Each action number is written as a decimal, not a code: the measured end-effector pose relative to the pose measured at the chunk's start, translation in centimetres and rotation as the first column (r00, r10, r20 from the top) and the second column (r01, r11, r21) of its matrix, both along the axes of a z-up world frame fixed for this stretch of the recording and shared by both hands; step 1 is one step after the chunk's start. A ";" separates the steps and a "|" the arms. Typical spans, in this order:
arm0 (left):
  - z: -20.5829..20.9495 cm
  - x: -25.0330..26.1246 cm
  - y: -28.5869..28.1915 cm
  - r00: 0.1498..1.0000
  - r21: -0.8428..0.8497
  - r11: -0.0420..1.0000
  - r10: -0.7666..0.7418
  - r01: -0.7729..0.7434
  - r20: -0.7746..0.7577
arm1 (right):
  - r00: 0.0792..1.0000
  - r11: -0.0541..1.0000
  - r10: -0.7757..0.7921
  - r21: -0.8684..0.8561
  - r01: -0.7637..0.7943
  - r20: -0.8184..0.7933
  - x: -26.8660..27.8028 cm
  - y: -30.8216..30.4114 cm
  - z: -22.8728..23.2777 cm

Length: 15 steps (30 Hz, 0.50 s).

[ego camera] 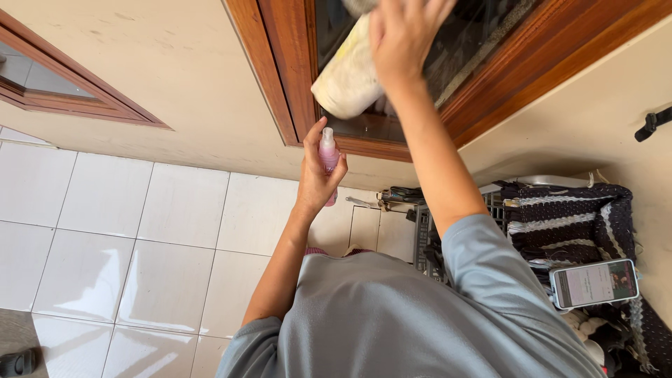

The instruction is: The person cleans a small window within a wooden frame by spraying a pink liquid from a bottle onto the glass and wiping it with a cloth.

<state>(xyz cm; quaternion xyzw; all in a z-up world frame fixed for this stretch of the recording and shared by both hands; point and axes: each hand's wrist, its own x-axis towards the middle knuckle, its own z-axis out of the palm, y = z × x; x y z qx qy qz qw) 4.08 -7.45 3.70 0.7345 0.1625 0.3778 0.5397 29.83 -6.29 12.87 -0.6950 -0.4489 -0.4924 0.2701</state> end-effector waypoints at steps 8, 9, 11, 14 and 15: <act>-0.5 -0.5 0.5 1.000 0.021 1.000 0.011 -0.011 0.022 | 0.937 0.691 0.100 -0.655 -0.307 -0.334 -3.8 -2.9 -18.3; -0.6 -0.6 0.5 1.000 0.029 1.000 0.011 -0.012 0.020 | 0.979 0.642 0.075 -0.741 -0.194 -0.192 -3.5 -3.8 -20.6; -0.7 -0.8 0.6 1.000 0.021 1.000 0.007 -0.008 0.008 | 0.996 0.548 0.044 -0.832 -0.087 -0.075 -2.0 -5.9 -23.8; -0.6 -1.1 1.0 1.000 -0.002 1.000 0.006 -0.006 -0.011 | 0.972 0.539 0.006 -0.818 -0.199 -0.233 0.3 -8.8 -24.5; -0.5 -1.1 1.1 1.000 0.003 1.000 0.011 -0.011 -0.009 | 0.945 0.608 0.010 -0.748 -0.265 -0.327 0.6 -9.5 -23.5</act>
